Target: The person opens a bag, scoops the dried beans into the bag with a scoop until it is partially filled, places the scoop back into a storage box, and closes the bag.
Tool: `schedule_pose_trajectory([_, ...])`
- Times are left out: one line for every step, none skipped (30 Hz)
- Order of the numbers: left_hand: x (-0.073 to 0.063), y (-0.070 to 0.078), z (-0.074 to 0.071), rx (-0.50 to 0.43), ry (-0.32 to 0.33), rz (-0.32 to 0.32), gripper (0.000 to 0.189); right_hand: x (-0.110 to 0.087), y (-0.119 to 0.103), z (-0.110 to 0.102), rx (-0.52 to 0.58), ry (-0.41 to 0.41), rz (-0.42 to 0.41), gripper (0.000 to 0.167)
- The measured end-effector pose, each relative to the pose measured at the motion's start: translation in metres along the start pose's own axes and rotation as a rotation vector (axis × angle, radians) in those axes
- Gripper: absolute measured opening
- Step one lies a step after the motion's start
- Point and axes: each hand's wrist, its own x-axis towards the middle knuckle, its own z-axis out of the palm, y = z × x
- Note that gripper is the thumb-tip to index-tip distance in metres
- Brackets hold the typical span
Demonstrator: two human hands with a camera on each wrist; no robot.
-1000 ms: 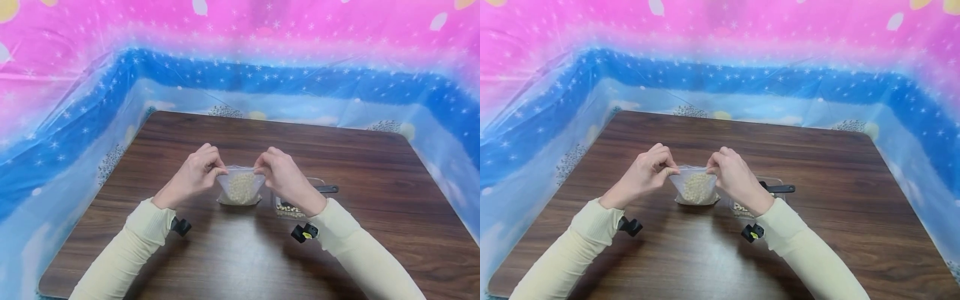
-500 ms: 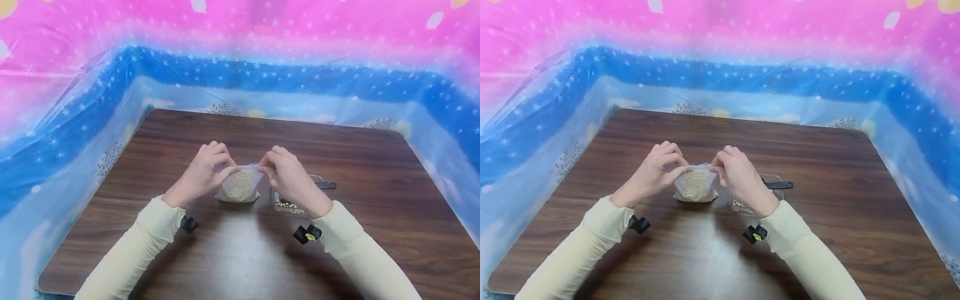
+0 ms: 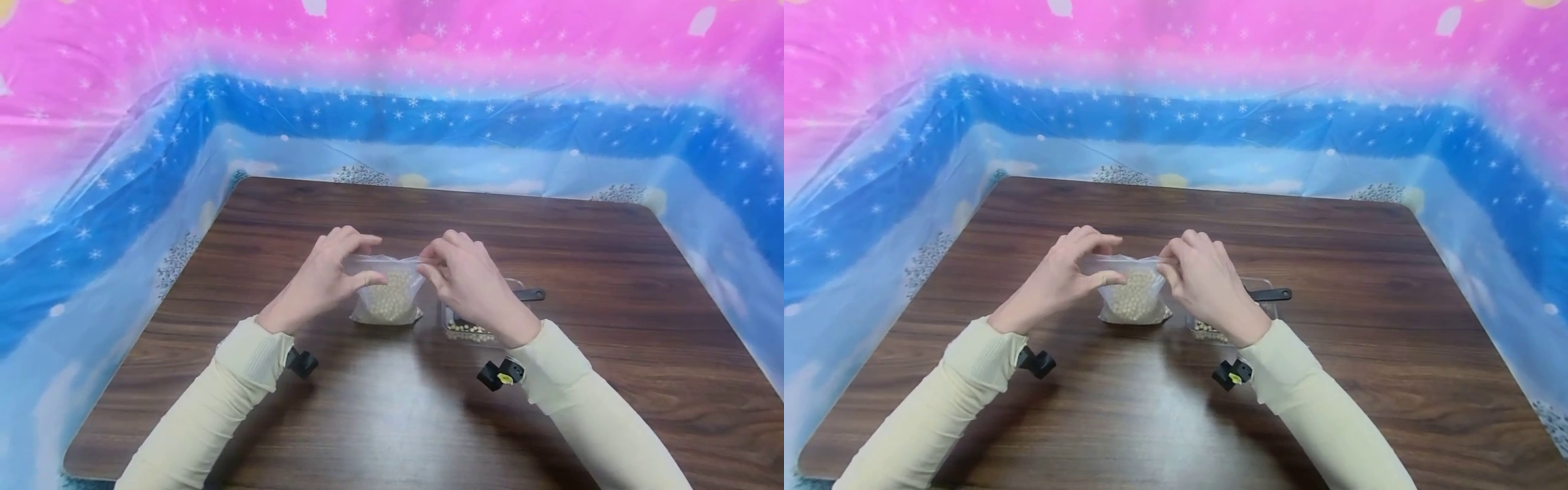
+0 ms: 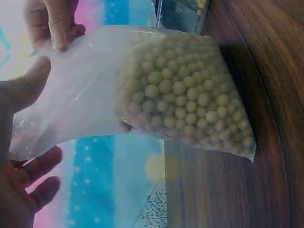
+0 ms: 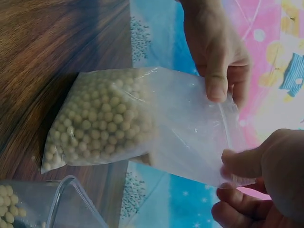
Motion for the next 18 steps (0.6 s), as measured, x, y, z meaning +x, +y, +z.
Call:
schedule_pose_trajectory([-0.001,0.0,-0.001,0.004,-0.018,-0.028,0.057,0.0,0.0,0.0,-0.012,-0.007,0.005,0.015])
schedule_pose_trajectory([-0.002,0.0,-0.002,0.001,-0.034,-0.051,0.066,-0.001,0.0,0.0,-0.018,-0.015,0.009,0.021])
schedule_pose_trajectory([-0.003,-0.001,-0.004,-0.004,-0.051,-0.081,0.072,-0.001,0.001,-0.001,-0.022,-0.025,0.016,0.027])
schedule_pose_trajectory([-0.005,0.0,-0.006,-0.013,-0.067,-0.12,0.077,-0.002,0.001,-0.001,-0.025,-0.036,0.025,0.034])
schedule_pose_trajectory([-0.007,0.0,-0.009,-0.023,-0.081,-0.161,0.082,-0.003,0.001,-0.002,-0.029,-0.046,0.038,0.042])
schedule_pose_trajectory([-0.01,-0.001,-0.013,-0.031,-0.092,-0.203,0.086,-0.005,0.002,-0.004,-0.034,-0.056,0.053,0.05])
schedule_pose_trajectory([-0.013,-0.001,-0.017,-0.036,-0.101,-0.246,0.089,-0.008,0.004,-0.006,-0.04,-0.063,0.069,0.057])
schedule_pose_trajectory([-0.016,-0.001,-0.021,-0.037,-0.106,-0.285,0.091,-0.01,0.006,-0.009,-0.048,-0.064,0.085,0.063])
schedule_pose_trajectory([-0.02,-0.002,-0.025,-0.034,-0.11,-0.324,0.093,-0.013,0.007,-0.012,-0.058,-0.062,0.102,0.067])
schedule_pose_trajectory([-0.024,-0.002,-0.029,-0.027,-0.114,-0.356,0.095,-0.016,0.009,-0.015,-0.066,-0.056,0.114,0.07])
schedule_pose_trajectory([-0.027,-0.002,-0.032,-0.018,-0.121,-0.375,0.098,-0.019,0.012,-0.018,-0.072,-0.047,0.122,0.072])
schedule_pose_trajectory([-0.029,-0.003,-0.033,-0.008,-0.134,-0.386,0.103,-0.021,0.013,-0.021,-0.076,-0.038,0.125,0.073])
schedule_pose_trajectory([-0.032,-0.003,-0.033,0.003,-0.153,-0.385,0.107,-0.023,0.015,-0.023,-0.076,-0.03,0.126,0.073])
schedule_pose_trajectory([-0.034,-0.003,-0.032,0.017,-0.179,-0.377,0.11,-0.025,0.016,-0.026,-0.073,-0.022,0.128,0.072])
schedule_pose_trajectory([-0.036,-0.002,-0.031,0.026,-0.207,-0.367,0.112,-0.026,0.017,-0.028,-0.068,-0.015,0.127,0.072])
schedule_pose_trajectory([-0.037,-0.001,-0.029,0.04,-0.236,-0.352,0.114,-0.028,0.018,-0.03,-0.066,-0.012,0.126,0.072])
schedule_pose_trajectory([-0.039,0.0,-0.027,0.059,-0.264,-0.327,0.114,-0.031,0.019,-0.032,-0.065,-0.01,0.129,0.072])
schedule_pose_trajectory([-0.041,0.002,-0.024,0.077,-0.292,-0.299,0.113,-0.033,0.02,-0.035,-0.063,-0.009,0.13,0.071])
